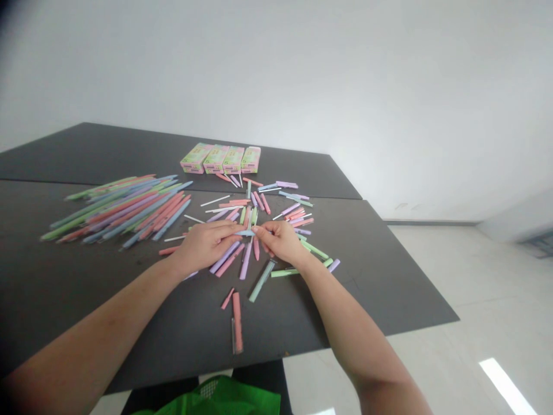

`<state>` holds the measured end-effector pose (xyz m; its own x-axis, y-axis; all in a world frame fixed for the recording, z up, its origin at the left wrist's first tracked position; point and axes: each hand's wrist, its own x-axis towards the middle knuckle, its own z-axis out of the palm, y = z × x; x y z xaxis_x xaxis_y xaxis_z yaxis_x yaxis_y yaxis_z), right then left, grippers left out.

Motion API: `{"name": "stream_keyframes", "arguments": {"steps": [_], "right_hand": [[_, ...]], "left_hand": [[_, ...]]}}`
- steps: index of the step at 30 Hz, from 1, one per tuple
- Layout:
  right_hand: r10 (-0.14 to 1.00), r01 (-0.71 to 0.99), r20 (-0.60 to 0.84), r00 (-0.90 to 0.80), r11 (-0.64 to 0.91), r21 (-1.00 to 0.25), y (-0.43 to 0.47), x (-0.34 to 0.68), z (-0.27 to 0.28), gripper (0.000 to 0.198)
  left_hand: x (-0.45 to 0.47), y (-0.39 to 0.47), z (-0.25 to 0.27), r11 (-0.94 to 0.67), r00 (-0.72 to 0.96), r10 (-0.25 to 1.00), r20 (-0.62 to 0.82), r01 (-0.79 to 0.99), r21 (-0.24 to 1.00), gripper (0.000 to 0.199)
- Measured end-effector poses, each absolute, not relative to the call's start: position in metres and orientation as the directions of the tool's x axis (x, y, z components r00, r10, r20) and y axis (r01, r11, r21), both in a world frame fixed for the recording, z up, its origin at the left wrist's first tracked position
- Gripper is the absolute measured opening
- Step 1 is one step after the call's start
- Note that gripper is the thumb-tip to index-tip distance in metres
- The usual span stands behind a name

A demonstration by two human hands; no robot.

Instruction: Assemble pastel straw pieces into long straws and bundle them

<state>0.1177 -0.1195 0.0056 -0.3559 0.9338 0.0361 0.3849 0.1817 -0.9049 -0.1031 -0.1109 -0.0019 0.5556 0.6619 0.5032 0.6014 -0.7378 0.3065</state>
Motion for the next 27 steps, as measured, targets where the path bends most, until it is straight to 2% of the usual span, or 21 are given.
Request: {"name": "stream_keyframes", "arguments": {"steps": [4, 6, 9, 11, 17, 21, 27], "right_hand": [[0.911, 0.265, 0.089, -0.402, 0.209, -0.941, -0.117, 0.122, 0.008, 0.034], [0.908, 0.195, 0.161, -0.386, 0.252, -0.948, -0.115, 0.125, 0.009, 0.035], [0.900, 0.232, 0.250, -0.357, 0.345, -0.909, -0.112, 0.129, 0.008, 0.027], [0.907, 0.265, 0.262, -0.330, 0.355, -0.897, -0.111, 0.130, 0.005, 0.023], [0.934, 0.259, 0.187, -0.304, 0.270, -0.927, -0.112, 0.125, 0.003, 0.033], [0.954, 0.350, 0.136, -0.268, 0.228, -0.909, -0.114, 0.124, 0.004, 0.043], [0.955, 0.358, 0.066, -0.289, 0.171, -0.918, -0.113, 0.123, 0.002, 0.049]], "left_hand": [[-0.106, -0.108, -0.002, -0.705, 0.543, 0.699, 0.465, 0.633, 0.320, 0.026], [-0.107, -0.107, -0.001, -0.686, 0.533, 0.720, 0.444, 0.644, 0.339, 0.026], [-0.108, -0.107, 0.000, -0.675, 0.525, 0.731, 0.435, 0.647, 0.355, 0.027], [-0.108, -0.107, 0.000, -0.679, 0.520, 0.727, 0.449, 0.642, 0.356, 0.027], [-0.107, -0.107, -0.004, -0.707, 0.518, 0.687, 0.511, 0.638, 0.304, 0.027], [-0.106, -0.108, -0.003, -0.714, 0.532, 0.678, 0.508, 0.642, 0.280, 0.028], [-0.106, -0.109, -0.003, -0.708, 0.537, 0.683, 0.495, 0.652, 0.269, 0.028]]}}
